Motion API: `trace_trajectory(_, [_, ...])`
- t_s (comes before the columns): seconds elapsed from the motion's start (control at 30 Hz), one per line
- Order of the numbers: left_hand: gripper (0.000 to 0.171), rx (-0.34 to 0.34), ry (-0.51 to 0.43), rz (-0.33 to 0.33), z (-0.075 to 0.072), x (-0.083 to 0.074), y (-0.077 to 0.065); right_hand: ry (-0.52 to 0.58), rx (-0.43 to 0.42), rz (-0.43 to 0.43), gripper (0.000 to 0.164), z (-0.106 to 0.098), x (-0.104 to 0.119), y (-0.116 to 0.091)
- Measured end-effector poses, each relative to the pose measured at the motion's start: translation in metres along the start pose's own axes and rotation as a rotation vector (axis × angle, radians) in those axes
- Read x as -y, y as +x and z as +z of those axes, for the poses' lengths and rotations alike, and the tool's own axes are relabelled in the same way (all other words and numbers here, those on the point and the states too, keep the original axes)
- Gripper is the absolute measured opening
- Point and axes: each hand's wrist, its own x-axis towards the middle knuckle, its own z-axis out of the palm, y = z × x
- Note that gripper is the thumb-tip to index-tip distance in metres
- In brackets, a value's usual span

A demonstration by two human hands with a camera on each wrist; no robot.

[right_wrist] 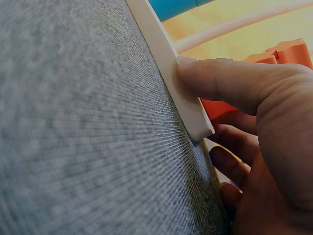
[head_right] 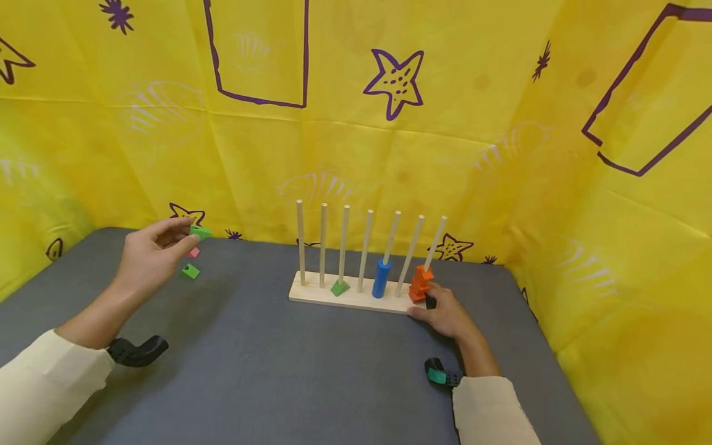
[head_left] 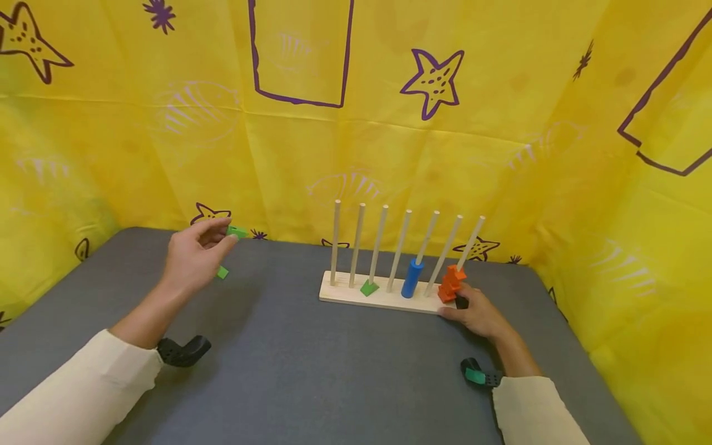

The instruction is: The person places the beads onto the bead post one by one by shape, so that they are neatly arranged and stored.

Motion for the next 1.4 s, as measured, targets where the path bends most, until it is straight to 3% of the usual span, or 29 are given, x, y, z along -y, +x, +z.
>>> trace_trajectory(0.13, [0.037, 0.023, -0.045, 0.07, 0.009, -0.022, 0.006, 0.004, -0.001, 0.001, 0.045, 0.001, -0.002, 0.0])
trace_trajectory(0.5, [0.035, 0.112, -0.195, 0.146, 0.03, -0.075, 0.02, -0.021, 0.016, 0.031, 0.051, 0.0, -0.005, 0.002])
trace_trajectory(1.0, [0.033, 0.172, -0.313, 0.287, 0.068, -0.123, 0.034, -0.013, 0.02, 0.031, 0.048, 0.0, -0.004, 0.001])
trace_trajectory(1.4, [0.032, 0.21, -0.331, 0.304, 0.11, -0.147, 0.044, -0.025, 0.019, 0.045, 0.049, -0.001, -0.002, 0.001])
